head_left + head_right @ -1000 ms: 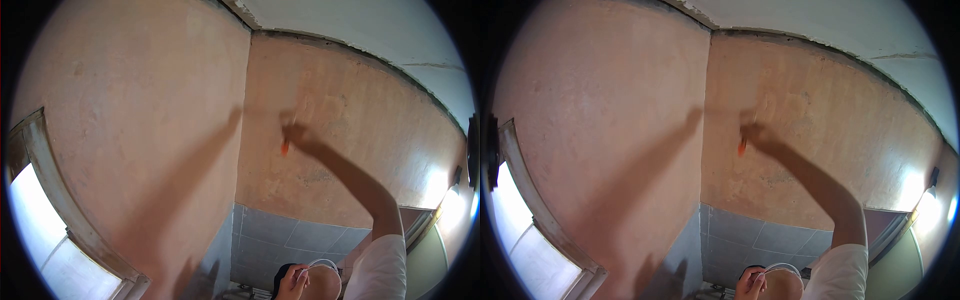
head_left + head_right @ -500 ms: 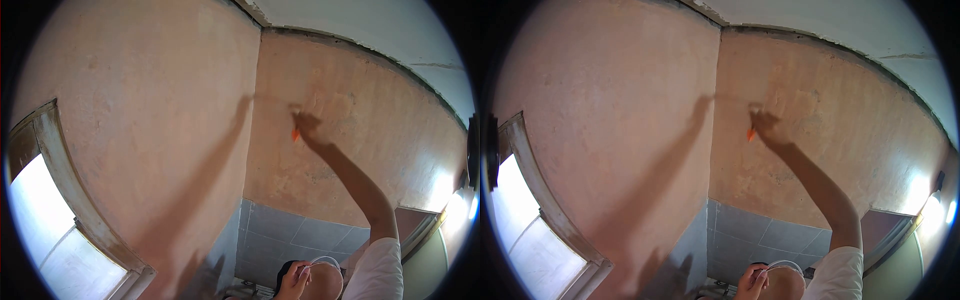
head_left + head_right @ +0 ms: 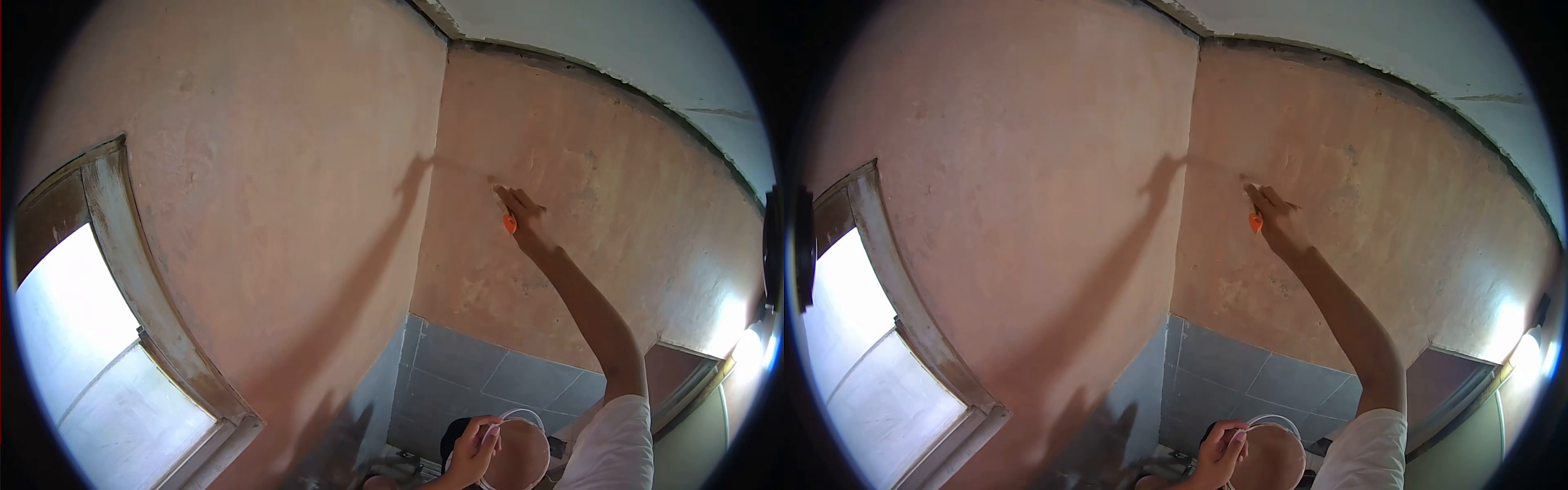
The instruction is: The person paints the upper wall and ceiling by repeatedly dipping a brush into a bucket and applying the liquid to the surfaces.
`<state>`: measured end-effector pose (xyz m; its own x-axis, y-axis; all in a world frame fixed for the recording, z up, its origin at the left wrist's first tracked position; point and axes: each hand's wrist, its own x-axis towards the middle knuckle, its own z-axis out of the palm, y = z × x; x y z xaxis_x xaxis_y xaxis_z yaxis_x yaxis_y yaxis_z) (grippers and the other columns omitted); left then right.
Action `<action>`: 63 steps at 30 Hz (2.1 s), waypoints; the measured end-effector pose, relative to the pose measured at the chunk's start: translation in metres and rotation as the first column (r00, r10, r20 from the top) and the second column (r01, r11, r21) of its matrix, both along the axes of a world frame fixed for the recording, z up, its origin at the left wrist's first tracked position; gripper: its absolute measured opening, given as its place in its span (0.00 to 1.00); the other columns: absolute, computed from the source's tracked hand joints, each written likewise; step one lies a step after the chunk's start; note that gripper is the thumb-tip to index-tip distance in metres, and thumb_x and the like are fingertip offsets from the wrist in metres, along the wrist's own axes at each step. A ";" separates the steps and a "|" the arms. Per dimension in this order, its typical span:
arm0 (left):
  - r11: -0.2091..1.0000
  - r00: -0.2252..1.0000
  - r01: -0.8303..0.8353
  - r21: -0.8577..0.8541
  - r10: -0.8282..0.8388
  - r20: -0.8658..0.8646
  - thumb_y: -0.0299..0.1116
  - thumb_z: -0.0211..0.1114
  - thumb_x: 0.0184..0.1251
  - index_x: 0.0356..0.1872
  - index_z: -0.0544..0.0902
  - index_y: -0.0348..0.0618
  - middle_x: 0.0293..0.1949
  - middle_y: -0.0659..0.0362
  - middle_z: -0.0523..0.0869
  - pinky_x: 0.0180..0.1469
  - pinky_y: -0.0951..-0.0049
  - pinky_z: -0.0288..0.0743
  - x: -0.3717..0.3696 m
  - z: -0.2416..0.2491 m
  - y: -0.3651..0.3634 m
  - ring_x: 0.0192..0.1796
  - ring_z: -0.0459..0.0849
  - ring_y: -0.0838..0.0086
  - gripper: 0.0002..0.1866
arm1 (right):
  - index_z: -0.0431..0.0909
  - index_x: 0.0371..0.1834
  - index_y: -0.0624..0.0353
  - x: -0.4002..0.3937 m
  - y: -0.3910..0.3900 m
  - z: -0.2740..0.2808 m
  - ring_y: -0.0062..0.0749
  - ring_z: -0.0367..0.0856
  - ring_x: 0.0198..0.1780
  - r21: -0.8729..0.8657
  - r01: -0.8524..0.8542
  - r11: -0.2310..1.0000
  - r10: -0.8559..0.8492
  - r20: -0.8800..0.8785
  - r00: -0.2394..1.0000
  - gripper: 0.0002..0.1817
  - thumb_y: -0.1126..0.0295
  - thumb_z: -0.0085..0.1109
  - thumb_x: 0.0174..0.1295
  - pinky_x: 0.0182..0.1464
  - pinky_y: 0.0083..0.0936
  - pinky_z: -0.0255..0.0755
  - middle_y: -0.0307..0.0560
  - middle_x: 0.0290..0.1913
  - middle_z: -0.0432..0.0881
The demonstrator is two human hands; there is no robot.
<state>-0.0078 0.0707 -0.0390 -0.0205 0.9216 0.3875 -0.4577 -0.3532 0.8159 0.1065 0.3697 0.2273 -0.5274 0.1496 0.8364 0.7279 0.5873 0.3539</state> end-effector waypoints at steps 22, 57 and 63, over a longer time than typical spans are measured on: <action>0.991 0.992 0.112 -0.072 -0.116 -0.049 0.28 0.52 0.79 0.54 0.73 0.37 0.27 0.63 0.75 0.32 0.81 0.67 -0.026 -0.001 0.003 0.29 0.73 0.83 0.09 | 0.78 0.51 0.56 0.002 0.016 -0.141 0.33 0.83 0.29 -0.064 0.126 0.990 -0.097 0.341 0.935 0.17 0.75 0.61 0.57 0.31 0.31 0.77 0.46 0.37 0.79; 0.994 0.992 0.007 -0.108 -0.020 -0.124 0.27 0.51 0.79 0.55 0.73 0.38 0.27 0.61 0.78 0.30 0.81 0.68 -0.035 -0.003 -0.001 0.27 0.74 0.83 0.09 | 0.79 0.47 0.54 -0.016 0.008 -0.170 0.38 0.84 0.29 -0.035 0.007 0.999 -0.003 0.120 0.993 0.13 0.71 0.63 0.58 0.30 0.33 0.78 0.46 0.41 0.80; 0.994 0.991 0.028 -0.106 -0.041 -0.125 0.28 0.52 0.79 0.54 0.73 0.38 0.28 0.61 0.78 0.30 0.81 0.68 -0.031 0.000 -0.005 0.28 0.74 0.83 0.09 | 0.79 0.50 0.53 0.001 0.022 -0.270 0.35 0.83 0.26 -0.342 0.021 0.939 0.117 0.377 0.919 0.17 0.72 0.63 0.56 0.29 0.31 0.78 0.43 0.37 0.79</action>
<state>-0.0389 0.0655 -0.0394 0.0549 0.9562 0.2875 -0.3589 -0.2498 0.8993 0.1079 0.3920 -0.0430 -0.8112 0.3485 0.4696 0.5415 0.7509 0.3781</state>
